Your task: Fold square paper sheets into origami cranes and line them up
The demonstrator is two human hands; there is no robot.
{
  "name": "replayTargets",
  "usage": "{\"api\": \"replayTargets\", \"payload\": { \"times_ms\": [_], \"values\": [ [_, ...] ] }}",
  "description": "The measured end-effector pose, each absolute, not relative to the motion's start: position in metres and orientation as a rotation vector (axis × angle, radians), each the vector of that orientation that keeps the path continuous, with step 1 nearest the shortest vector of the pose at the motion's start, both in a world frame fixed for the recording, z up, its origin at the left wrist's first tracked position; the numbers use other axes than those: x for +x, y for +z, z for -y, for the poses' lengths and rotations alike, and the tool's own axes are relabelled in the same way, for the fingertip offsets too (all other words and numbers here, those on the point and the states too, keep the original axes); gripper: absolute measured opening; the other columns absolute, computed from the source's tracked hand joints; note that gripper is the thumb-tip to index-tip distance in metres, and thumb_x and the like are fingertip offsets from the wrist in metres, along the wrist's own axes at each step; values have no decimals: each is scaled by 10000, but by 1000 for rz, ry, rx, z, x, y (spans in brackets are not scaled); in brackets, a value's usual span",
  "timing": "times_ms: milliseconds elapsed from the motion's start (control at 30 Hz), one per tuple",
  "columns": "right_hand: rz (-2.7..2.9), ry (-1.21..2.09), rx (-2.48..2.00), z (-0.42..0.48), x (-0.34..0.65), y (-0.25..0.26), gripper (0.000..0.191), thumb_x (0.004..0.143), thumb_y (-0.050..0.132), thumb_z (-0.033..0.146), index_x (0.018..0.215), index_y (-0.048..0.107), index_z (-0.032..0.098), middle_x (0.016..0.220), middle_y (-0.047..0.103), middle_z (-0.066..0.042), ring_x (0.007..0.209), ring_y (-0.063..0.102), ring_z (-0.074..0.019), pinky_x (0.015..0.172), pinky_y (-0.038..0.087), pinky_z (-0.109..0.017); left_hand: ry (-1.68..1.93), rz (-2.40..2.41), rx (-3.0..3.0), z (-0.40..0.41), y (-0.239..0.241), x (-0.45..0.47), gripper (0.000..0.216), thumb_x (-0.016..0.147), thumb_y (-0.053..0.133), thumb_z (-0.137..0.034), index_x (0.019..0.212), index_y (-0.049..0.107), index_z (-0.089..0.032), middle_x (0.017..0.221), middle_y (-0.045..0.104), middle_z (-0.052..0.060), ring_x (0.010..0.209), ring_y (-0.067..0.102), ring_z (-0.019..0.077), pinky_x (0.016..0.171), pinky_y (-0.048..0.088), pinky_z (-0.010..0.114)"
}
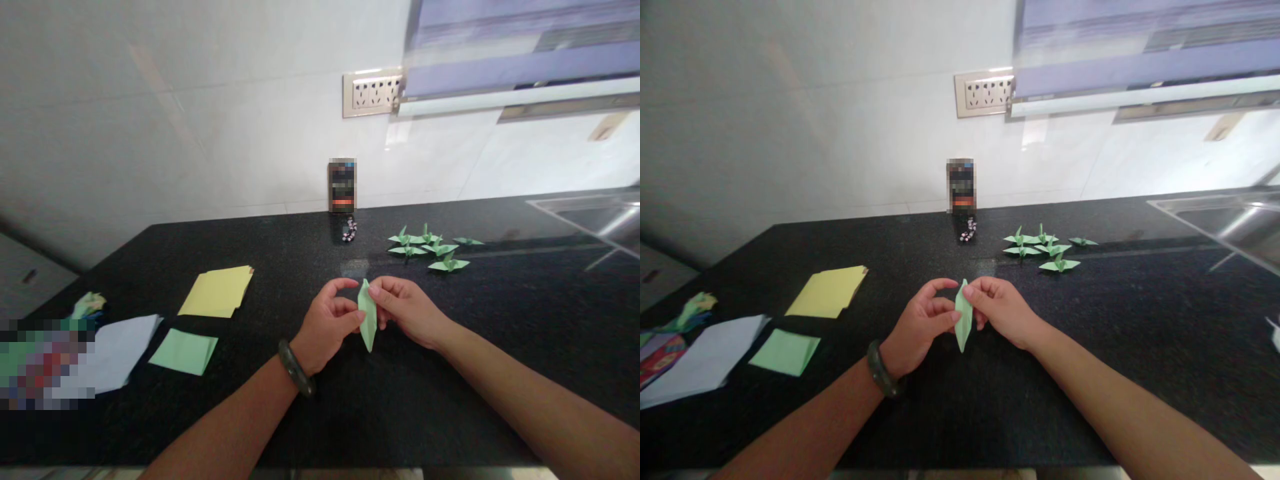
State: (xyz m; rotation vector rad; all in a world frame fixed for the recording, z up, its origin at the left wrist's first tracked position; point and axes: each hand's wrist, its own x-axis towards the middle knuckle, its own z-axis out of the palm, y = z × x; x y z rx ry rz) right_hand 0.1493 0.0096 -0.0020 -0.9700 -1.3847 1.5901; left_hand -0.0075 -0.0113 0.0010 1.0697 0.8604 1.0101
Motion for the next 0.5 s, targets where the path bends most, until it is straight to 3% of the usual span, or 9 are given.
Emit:
{"api": "replayTargets", "payload": {
  "times_ms": [133,300,400,500],
  "values": [
    [1252,1687,-833,-10,149,-3,267,695,687,300,886,560,162,650,602,20,546,551,-73,529,459,-203,1107,-805,1027,10,5,-10,419,689,632,-154,1032,398,-205,630,607,-50,587,613,133,595,486,273],
    [1240,1698,-735,-11,148,-5,335,663,702,196,954,536,183,720,600,20,601,564,-80,562,462,-210,1120,-771,1004,8,2,-9,244,681,641,-178,889,513,-174,646,628,-27,586,629,147,582,488,276],
    [1303,1585,-718,-10,148,-5,414,658,699,183,999,469,230,679,574,52,561,543,-82,548,444,-219,1112,-821,1041,7,3,-7,177,662,649,-180,827,608,-133,658,651,5,602,625,136,614,488,268],
    [1497,1366,-758,-9,151,-3,269,697,664,199,910,502,224,689,557,42,581,529,-88,557,425,-223,1116,-915,1058,7,6,-6,163,642,657,-170,797,665,-122,654,667,15,587,607,114,620,483,250]
  ]
}}
